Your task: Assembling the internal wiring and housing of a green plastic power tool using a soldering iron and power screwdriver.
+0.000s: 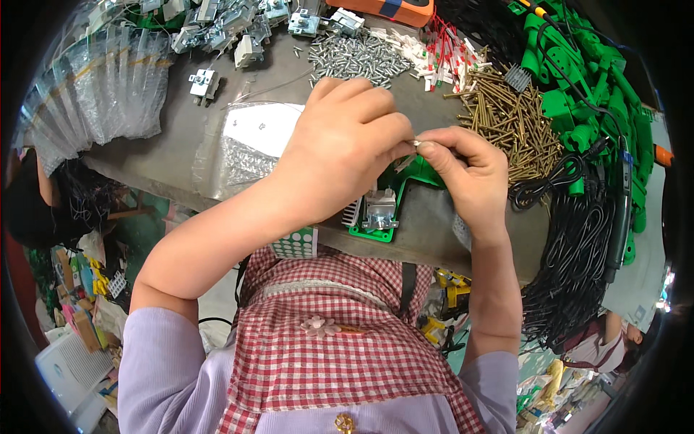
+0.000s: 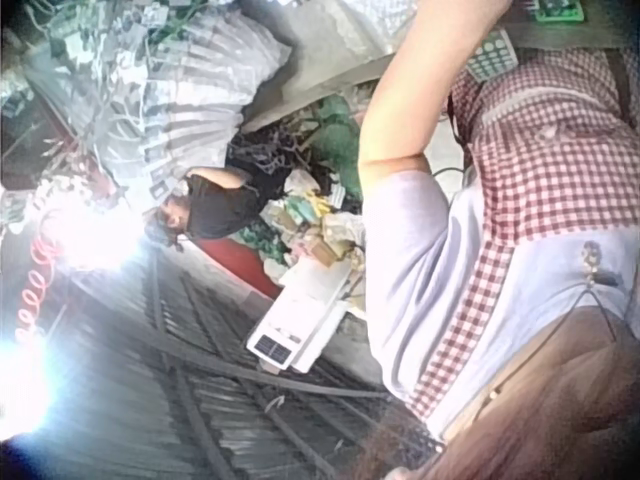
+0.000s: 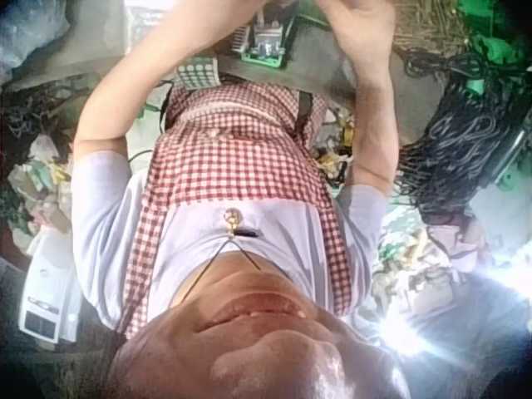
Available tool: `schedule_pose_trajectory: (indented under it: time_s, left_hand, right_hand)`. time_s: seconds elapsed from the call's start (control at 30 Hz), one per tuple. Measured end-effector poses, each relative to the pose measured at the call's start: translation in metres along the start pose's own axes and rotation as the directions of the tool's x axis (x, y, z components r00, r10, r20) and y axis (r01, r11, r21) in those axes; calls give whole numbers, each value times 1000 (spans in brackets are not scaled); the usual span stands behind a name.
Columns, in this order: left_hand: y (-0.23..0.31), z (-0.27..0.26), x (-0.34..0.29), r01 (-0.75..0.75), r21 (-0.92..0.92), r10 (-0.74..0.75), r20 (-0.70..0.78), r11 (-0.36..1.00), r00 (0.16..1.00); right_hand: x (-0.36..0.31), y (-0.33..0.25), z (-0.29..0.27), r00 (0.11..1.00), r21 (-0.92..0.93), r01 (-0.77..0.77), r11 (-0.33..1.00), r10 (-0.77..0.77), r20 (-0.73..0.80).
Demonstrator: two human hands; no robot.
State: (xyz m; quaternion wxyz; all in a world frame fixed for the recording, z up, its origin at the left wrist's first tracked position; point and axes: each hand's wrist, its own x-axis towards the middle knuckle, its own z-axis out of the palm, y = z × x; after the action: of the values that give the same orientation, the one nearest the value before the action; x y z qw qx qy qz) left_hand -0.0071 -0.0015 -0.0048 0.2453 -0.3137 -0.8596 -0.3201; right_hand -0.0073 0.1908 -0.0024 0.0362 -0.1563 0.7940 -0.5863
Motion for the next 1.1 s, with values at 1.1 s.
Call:
schedule_pose_trajectory:
  time_s: [1.1]
  left_hand:
    - [-24, -30, 27, -27, -296, 222, 651, 955, 726]
  right_hand:
    - [-78, 13, 48, 986, -284, -21, 959, -27, -166]
